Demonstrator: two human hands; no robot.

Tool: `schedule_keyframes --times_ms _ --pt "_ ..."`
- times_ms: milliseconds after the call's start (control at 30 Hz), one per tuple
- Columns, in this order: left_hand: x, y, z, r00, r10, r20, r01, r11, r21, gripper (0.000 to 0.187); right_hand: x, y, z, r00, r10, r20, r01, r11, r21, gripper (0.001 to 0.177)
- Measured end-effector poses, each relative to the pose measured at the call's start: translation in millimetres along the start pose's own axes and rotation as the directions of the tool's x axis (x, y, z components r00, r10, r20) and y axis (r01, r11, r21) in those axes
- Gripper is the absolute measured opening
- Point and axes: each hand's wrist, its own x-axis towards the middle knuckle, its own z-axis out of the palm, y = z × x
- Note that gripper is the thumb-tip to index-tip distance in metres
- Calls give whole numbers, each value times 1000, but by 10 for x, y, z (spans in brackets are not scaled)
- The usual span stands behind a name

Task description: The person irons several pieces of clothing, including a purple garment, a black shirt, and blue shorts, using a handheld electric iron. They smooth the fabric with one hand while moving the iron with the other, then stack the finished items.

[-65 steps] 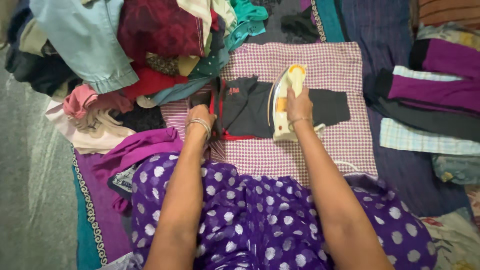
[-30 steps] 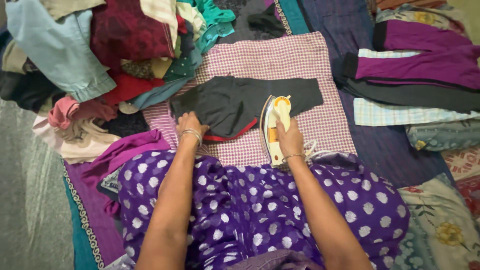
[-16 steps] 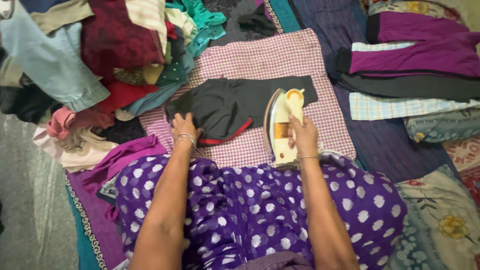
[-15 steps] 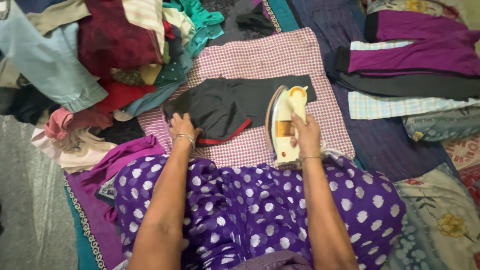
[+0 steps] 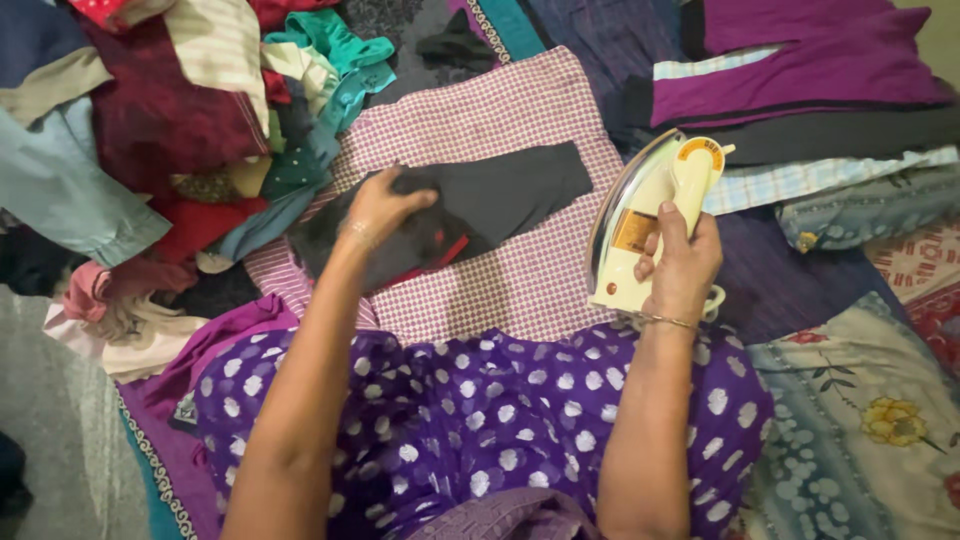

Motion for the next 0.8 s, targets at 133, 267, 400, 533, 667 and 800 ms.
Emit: schedule_keyframes --times_ms 133,267,400,533,667,800 --pt "475 818 731 988 152 2 -151 984 98 75 39 32 -39 1000 20 -5 -20 999 35 21" --pt "616 1155 1411 955 165 247 -56 917 -394 64 50 17 -33 998 59 -10 -59 998 20 20" --pt "605 829 1522 927 229 297 -94 909 -407 65 78 61 -17 999 52 -8 -52 999 -14 21" --pt "335 140 1020 972 209 105 -218 972 84 54 136 171 39 998 61 6 -60 996 -71 20" --pt "121 -222 857 988 137 68 -152 930 336 40 134 292 110 996 89 23 -86 992 -87 20" --pt "124 -196 1208 906 391 162 -421 797 433 30 65 313 138 995 90 48 -85 991 -98 22"
